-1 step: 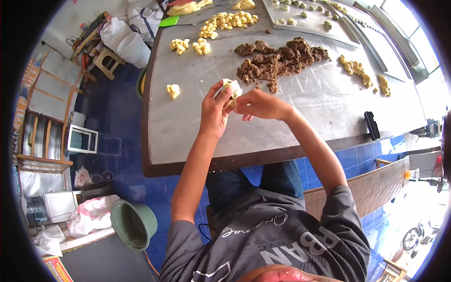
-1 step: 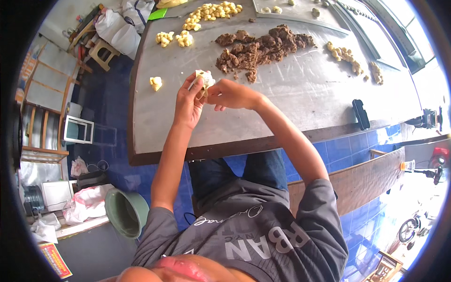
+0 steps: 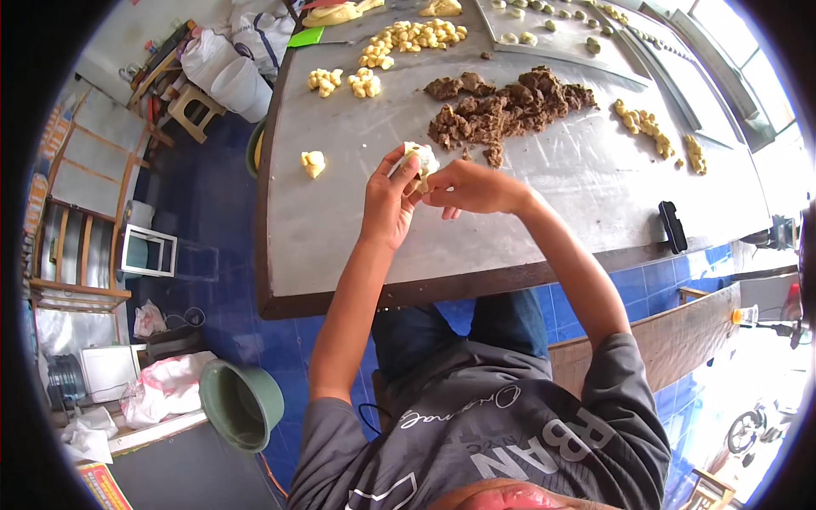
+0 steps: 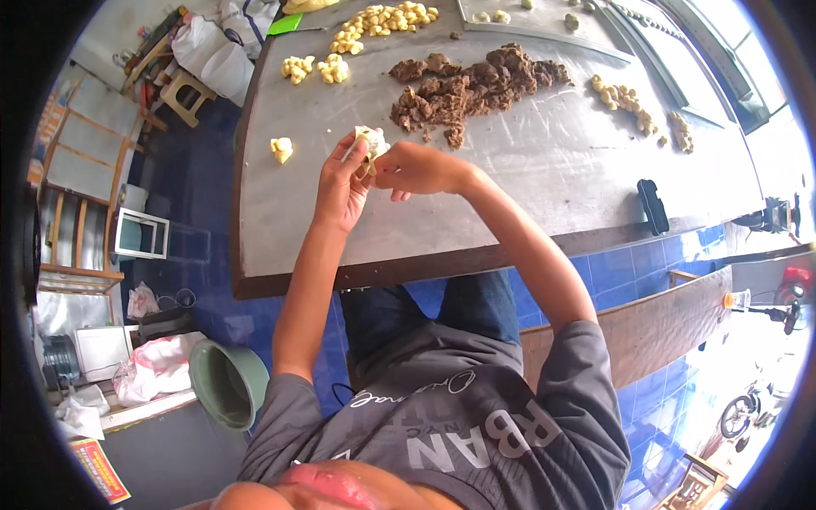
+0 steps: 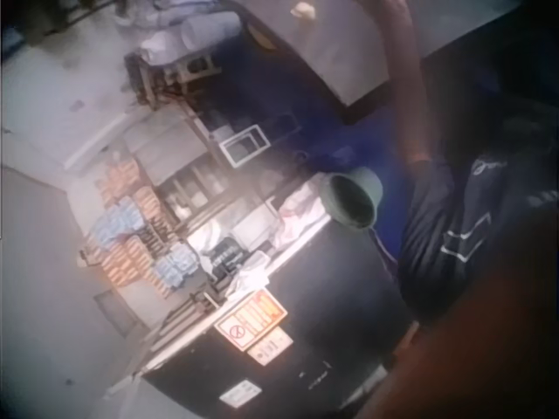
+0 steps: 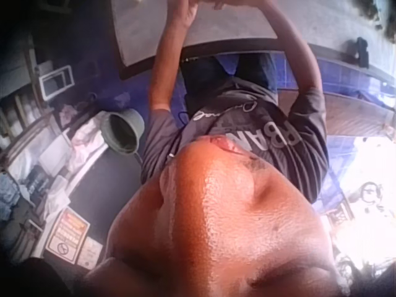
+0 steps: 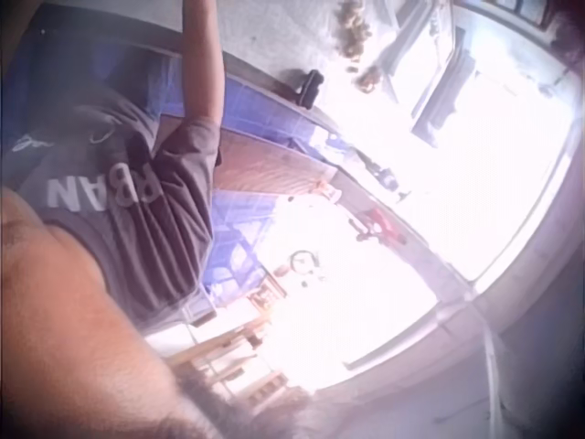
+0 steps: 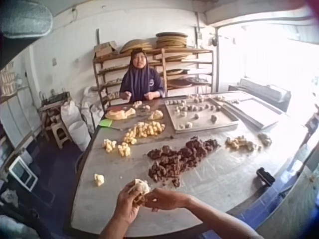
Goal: The person prepares bread by flattening small pieces of dough, adding a dark filling to the center, and folding the dough over the filling to enclose it.
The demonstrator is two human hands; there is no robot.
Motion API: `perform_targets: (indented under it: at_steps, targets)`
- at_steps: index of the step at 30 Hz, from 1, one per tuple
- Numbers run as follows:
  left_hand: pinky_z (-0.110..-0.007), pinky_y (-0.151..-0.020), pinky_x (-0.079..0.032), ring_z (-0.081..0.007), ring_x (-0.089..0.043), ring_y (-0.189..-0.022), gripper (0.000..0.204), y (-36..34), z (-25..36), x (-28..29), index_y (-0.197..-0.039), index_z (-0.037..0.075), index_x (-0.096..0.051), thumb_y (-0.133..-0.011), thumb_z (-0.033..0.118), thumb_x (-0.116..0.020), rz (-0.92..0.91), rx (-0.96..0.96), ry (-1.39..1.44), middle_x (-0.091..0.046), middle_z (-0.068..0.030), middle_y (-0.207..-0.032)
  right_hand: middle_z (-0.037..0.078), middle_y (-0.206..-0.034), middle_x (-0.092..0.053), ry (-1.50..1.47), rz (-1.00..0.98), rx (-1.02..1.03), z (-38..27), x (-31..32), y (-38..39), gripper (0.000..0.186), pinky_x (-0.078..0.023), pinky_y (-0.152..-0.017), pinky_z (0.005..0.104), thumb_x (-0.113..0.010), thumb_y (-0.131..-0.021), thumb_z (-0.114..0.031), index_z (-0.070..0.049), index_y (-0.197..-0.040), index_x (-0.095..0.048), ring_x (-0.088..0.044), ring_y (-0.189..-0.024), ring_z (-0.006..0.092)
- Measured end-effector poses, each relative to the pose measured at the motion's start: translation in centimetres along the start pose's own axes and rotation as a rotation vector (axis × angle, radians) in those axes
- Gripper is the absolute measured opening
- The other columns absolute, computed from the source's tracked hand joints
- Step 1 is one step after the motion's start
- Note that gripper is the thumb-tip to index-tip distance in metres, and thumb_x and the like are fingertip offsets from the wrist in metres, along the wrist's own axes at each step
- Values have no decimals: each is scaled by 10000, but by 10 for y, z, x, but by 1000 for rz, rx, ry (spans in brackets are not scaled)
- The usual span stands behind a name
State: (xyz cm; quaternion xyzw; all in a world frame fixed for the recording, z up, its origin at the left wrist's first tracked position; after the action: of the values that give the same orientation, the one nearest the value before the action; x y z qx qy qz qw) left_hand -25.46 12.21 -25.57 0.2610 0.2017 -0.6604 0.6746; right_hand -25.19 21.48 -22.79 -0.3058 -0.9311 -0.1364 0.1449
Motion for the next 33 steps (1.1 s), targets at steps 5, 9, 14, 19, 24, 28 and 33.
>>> perform_targets:
  at_steps: [5, 9, 14, 19, 24, 28, 33]
  targets:
    - [-238, -731, -527, -94, -628, -877, 347, -4, -13, 5, -1187, 51, -544, -886, 161, -679, -39, 81, 1, -646, -43, -1036, 128, -675, -650, 306, -171, -64, -23, 3, -10, 251, -557, -571, 314, -489, -883, -150, 37, -738, -574, -714, -678, 223]
    - [-232, -742, -518, -88, -619, -853, 361, -3, -11, 1, -1188, 61, -543, -877, 170, -691, -2, 45, -10, -647, -29, -997, 112, -641, -617, 264, -197, -113, -22, 13, -17, 219, -559, -540, 314, -496, -859, -102, 54, -726, -573, -698, -628, 223]
    - [-253, -776, -529, -107, -629, -893, 384, -2, -9, 6, -1202, 58, -528, -874, 166, -695, 22, 30, -15, -645, -40, -1012, 169, -713, -648, 316, -194, -194, -19, 19, -21, 191, -584, -559, 324, -591, -795, -94, 90, -747, -614, -687, -631, 238]
    - [-284, -829, -549, -136, -637, -960, 369, -1, -6, 5, -1200, 53, -513, -883, 142, -679, 28, 6, -5, -632, -77, -1128, 81, -637, -619, 321, -158, -179, -9, 21, -14, 332, -539, -517, 296, -645, -856, -267, 31, -714, -607, -675, -596, 175]
    - [-283, -839, -569, -157, -637, -997, 336, -1, -1, 4, -1192, 48, -502, -897, 112, -650, 23, -32, 42, -598, -122, -1225, 73, -656, -641, 403, -66, -190, 3, 26, -3, 394, -523, -530, 281, -667, -870, -359, 18, -754, -652, -667, -609, 151]
    - [-271, -828, -572, -166, -635, -1004, 335, 0, 3, -4, -1204, 44, -488, -902, 75, -631, -15, -58, 34, -585, -131, -1244, 68, -628, -629, 187, 172, -72, 8, 37, -1, 396, -500, -542, 263, -659, -868, -390, -4, -790, -694, -630, -594, 127]
    - [-268, -830, -568, -173, -628, -1031, 339, 2, 7, -6, -1211, 50, -482, -901, 39, -620, -23, -90, -13, -575, -136, -1262, 64, -599, -615, 117, 277, -7, 10, 35, -3, 357, -484, -525, 274, -659, -863, -371, -20, -844, -723, -617, -574, 123]
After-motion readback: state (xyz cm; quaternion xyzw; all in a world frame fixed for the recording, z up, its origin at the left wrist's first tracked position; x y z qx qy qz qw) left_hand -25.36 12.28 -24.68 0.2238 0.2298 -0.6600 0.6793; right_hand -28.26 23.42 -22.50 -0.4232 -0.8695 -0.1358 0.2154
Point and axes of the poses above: each hand's wrist, its own y-axis away from the middle knuckle, its own x-axis out of the back of the hand, z = x × y, the point moved 10 cm from there along -y, towards the middle knuckle
